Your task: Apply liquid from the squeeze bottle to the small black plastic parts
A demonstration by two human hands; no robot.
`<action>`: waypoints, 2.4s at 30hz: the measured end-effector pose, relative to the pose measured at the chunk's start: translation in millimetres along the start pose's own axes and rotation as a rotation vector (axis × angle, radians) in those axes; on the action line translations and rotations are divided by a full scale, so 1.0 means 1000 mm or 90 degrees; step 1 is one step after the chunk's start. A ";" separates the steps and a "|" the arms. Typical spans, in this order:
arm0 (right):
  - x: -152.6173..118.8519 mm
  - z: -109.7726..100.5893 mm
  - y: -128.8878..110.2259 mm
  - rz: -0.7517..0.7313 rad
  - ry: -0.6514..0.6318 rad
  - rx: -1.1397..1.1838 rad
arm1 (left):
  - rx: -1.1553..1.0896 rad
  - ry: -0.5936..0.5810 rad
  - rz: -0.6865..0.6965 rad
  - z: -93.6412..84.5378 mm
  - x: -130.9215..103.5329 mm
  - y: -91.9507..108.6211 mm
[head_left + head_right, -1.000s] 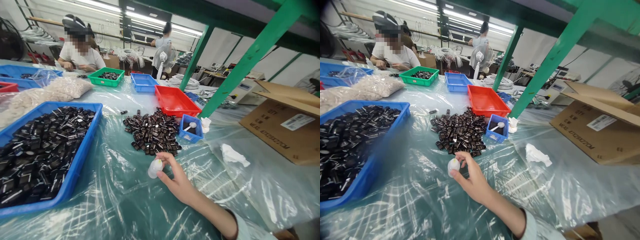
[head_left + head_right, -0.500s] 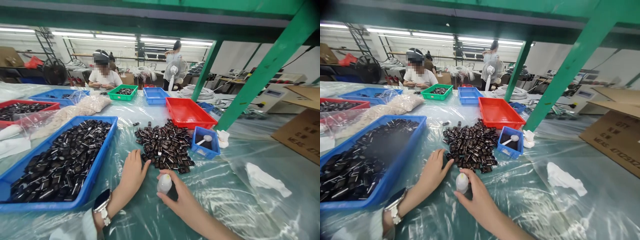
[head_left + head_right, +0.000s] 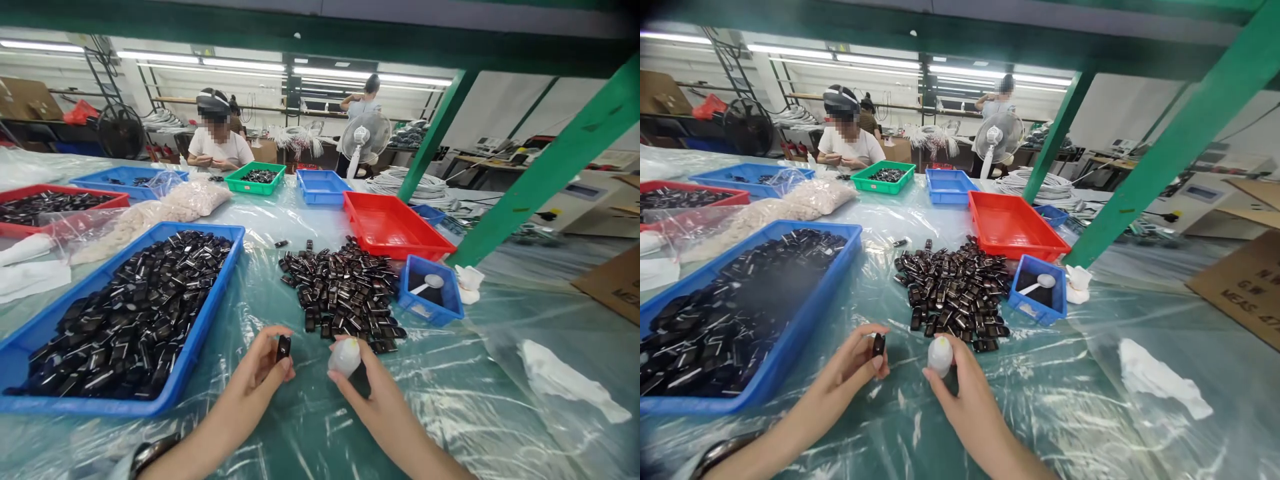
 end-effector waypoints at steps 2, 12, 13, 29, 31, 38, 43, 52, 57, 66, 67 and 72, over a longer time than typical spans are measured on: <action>0.003 0.003 -0.002 0.000 0.008 -0.005 | -0.029 -0.004 -0.020 -0.002 -0.004 -0.004; 0.009 0.019 -0.015 -0.013 -0.062 0.011 | -0.066 -0.065 -0.070 -0.001 -0.008 -0.008; 0.008 0.018 -0.015 -0.007 -0.066 0.014 | -0.062 -0.062 -0.073 -0.002 -0.008 -0.008; -0.003 0.011 -0.010 0.044 -0.130 0.053 | 0.195 -0.009 -0.009 -0.008 -0.012 0.004; -0.007 0.010 -0.012 0.059 -0.121 0.067 | 0.219 -0.009 0.004 -0.009 -0.010 0.004; -0.015 -0.015 -0.017 0.018 -0.030 0.098 | 0.224 -0.072 0.002 -0.009 -0.016 0.003; -0.016 -0.028 -0.022 -0.054 -0.023 0.104 | 0.191 -0.084 -0.002 -0.013 -0.021 0.004; -0.023 -0.032 -0.035 -0.018 0.112 0.121 | 0.160 -0.055 0.093 -0.017 -0.025 0.012; -0.024 -0.030 -0.035 -0.006 0.124 0.131 | 0.150 -0.047 0.113 -0.016 -0.028 0.012; -0.024 -0.032 -0.035 -0.018 0.101 0.069 | 0.166 -0.058 0.161 -0.015 -0.030 0.017; -0.025 -0.032 -0.035 -0.017 0.094 0.070 | 0.172 -0.061 0.154 -0.015 -0.031 0.017; -0.029 -0.031 -0.029 -0.022 0.100 0.078 | 0.186 -0.066 0.188 -0.013 -0.031 0.019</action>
Point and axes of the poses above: each hand's wrist, its own x-axis towards the middle knuckle, its own z-axis out of the palm, y = z × x, the point moved 4 cm from there along x, towards the middle knuckle, and after that the axes turned 8 degrees about y, right-handed, at the moved point
